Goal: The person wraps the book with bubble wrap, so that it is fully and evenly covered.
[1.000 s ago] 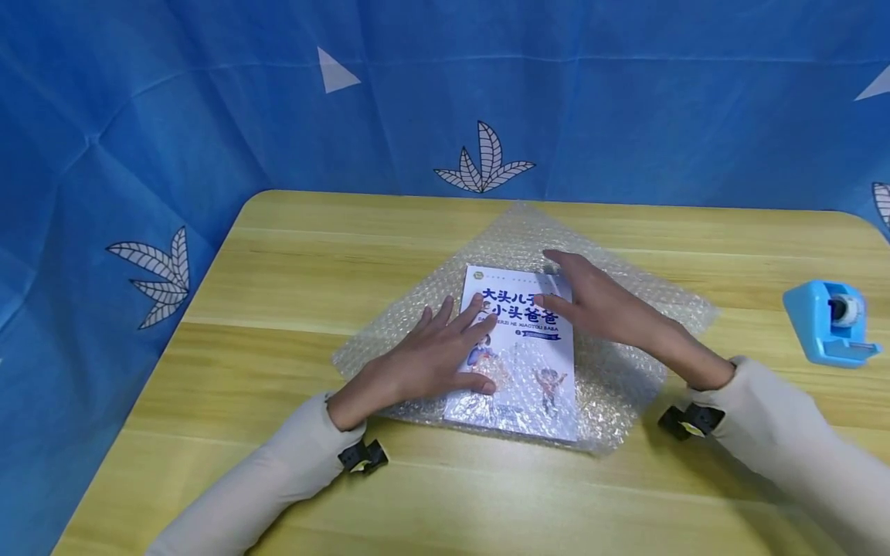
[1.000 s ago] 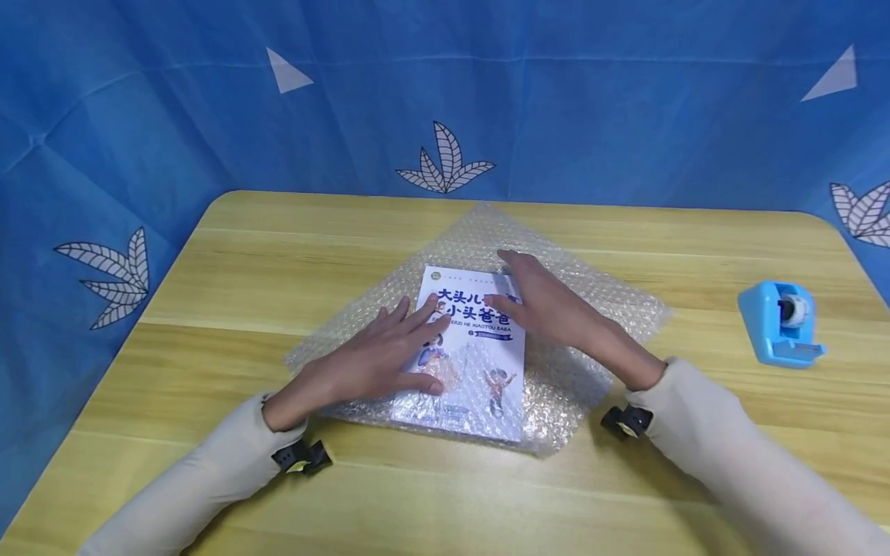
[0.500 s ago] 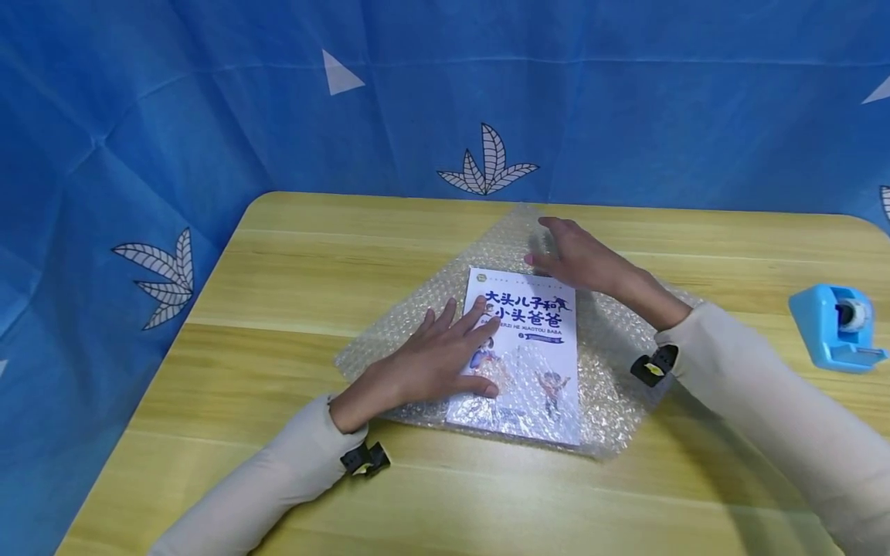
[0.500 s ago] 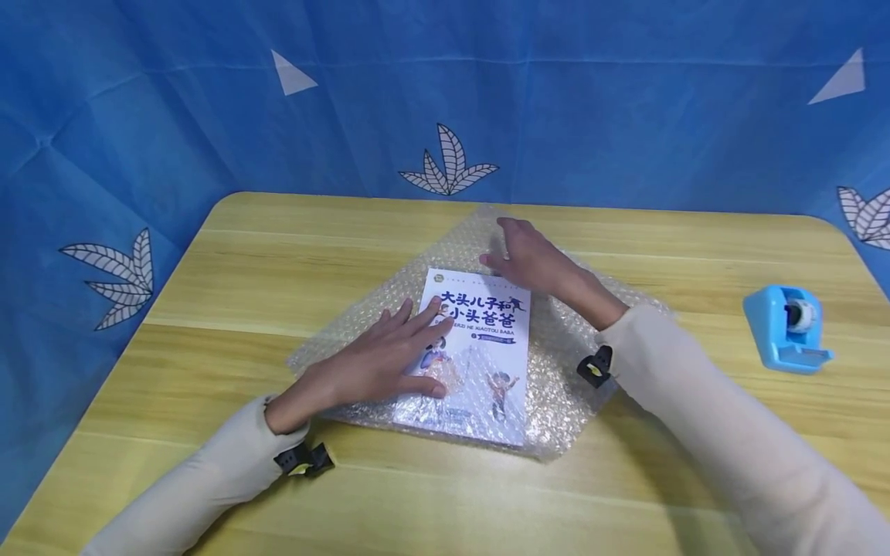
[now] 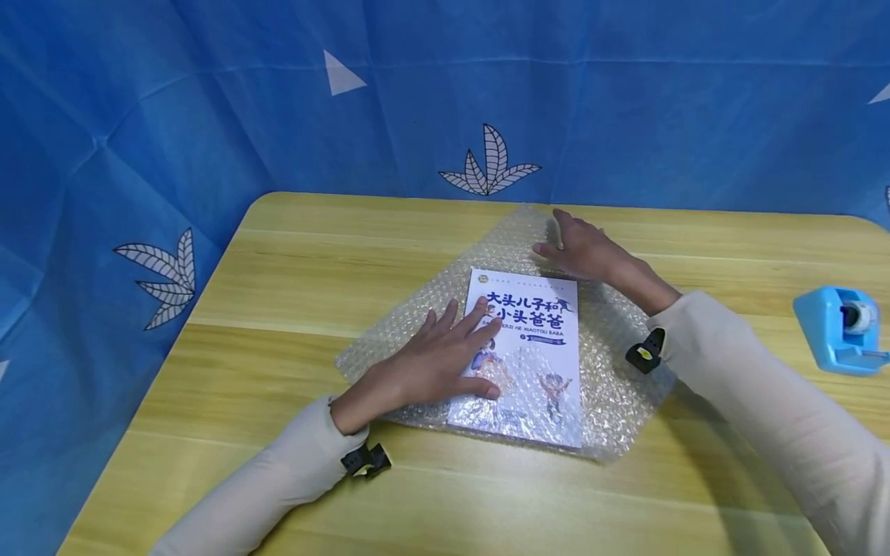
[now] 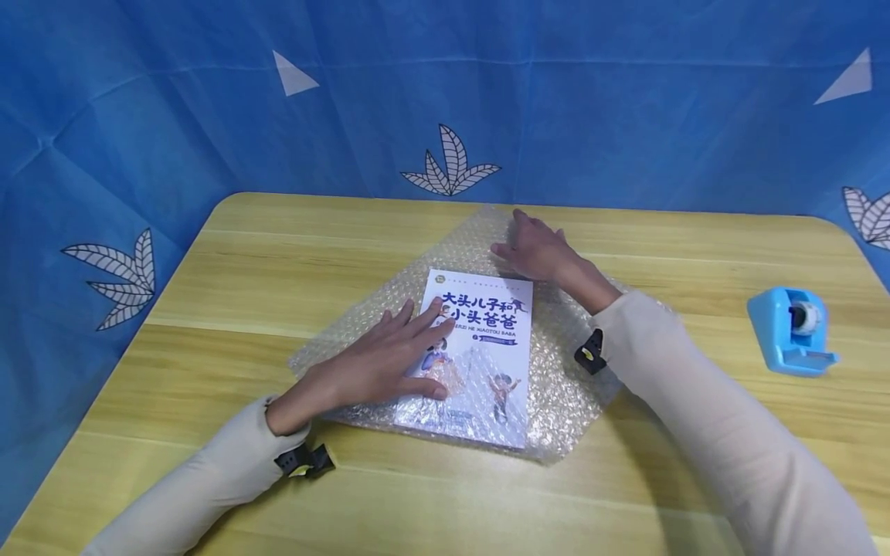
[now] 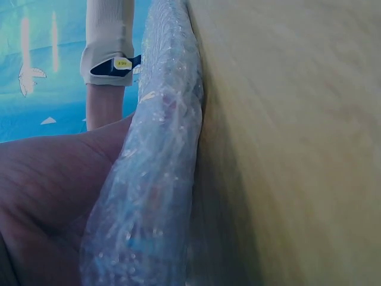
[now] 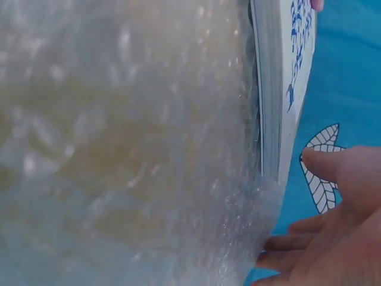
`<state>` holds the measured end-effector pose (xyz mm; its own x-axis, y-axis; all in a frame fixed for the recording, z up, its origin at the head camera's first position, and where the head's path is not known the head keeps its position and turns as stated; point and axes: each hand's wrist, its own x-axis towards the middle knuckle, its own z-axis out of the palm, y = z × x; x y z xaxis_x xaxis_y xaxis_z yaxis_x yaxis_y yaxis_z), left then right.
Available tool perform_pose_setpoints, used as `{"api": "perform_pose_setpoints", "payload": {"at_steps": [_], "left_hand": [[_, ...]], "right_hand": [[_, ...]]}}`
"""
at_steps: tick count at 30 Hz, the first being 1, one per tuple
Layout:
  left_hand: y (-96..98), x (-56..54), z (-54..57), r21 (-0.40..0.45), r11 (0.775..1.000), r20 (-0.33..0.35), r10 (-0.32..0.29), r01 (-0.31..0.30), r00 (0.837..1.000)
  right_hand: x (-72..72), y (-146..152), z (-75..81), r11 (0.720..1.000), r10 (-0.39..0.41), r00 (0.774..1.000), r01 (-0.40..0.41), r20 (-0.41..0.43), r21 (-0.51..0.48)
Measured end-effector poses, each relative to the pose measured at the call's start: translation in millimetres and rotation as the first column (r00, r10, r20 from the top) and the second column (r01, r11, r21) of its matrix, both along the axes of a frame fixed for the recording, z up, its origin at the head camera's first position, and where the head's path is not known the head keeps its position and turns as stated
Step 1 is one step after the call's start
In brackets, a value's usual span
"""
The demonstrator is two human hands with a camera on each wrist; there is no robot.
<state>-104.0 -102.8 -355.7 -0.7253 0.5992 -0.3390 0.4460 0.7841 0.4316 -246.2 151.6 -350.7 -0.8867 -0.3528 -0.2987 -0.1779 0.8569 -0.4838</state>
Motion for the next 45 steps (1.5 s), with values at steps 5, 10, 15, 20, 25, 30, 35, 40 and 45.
{"api": "perform_pose_setpoints", "payload": {"at_steps": [5,10,15,20,25,30,35,40,45], "left_hand": [[0.2,0.1,0.0,0.003,1.0,-0.005,0.001,-0.001,1.0],[0.1,0.7,0.1,0.004,1.0,-0.005,0.001,-0.001,1.0],[-0.1,1.6,0.8,0.001,1.0,-0.005,-0.001,0.001,1.0],[-0.3,1.4,1.3,-0.001,1.0,-0.007,0.0,0.0,1.0],[-0.5,1.2,1.1,0.003,1.0,-0.007,-0.004,0.004,1.0],[-0.1,1.3,1.7,0.004,1.0,-0.007,-0.003,0.003,1.0],[-0.4,1.8,1.3,0.005,1.0,-0.009,-0.005,0.005,1.0],[-0.8,2.0,0.7,0.01,1.0,-0.006,-0.011,0.011,1.0],[-1.7,1.9,0.7,0.014,1.0,-0.007,-0.016,0.016,1.0]], "right_hand": [[-1.9,-1,-0.1,0.997,-0.023,0.999,0.02,-0.046,-0.073],[-1.7,0,3.2,0.988,-0.053,0.994,0.038,-0.096,-0.15],[-1.1,1,7.0,0.984,-0.088,0.989,0.068,-0.115,-0.166],[0.2,0,8.5,0.971,-0.098,0.978,0.054,-0.183,-0.231],[1.9,-2,11.0,0.947,-0.122,0.961,0.037,-0.25,-0.319],[4.8,-7,15.4,0.924,-0.15,0.942,0.025,-0.302,-0.382],[10.1,-14,19.8,0.902,-0.154,0.916,-0.022,-0.371,-0.43],[17.5,-17,21.6,0.895,-0.147,0.889,-0.067,-0.434,-0.441],[27.2,-16,24.5,0.907,-0.109,0.849,-0.128,-0.518,-0.4]]}}
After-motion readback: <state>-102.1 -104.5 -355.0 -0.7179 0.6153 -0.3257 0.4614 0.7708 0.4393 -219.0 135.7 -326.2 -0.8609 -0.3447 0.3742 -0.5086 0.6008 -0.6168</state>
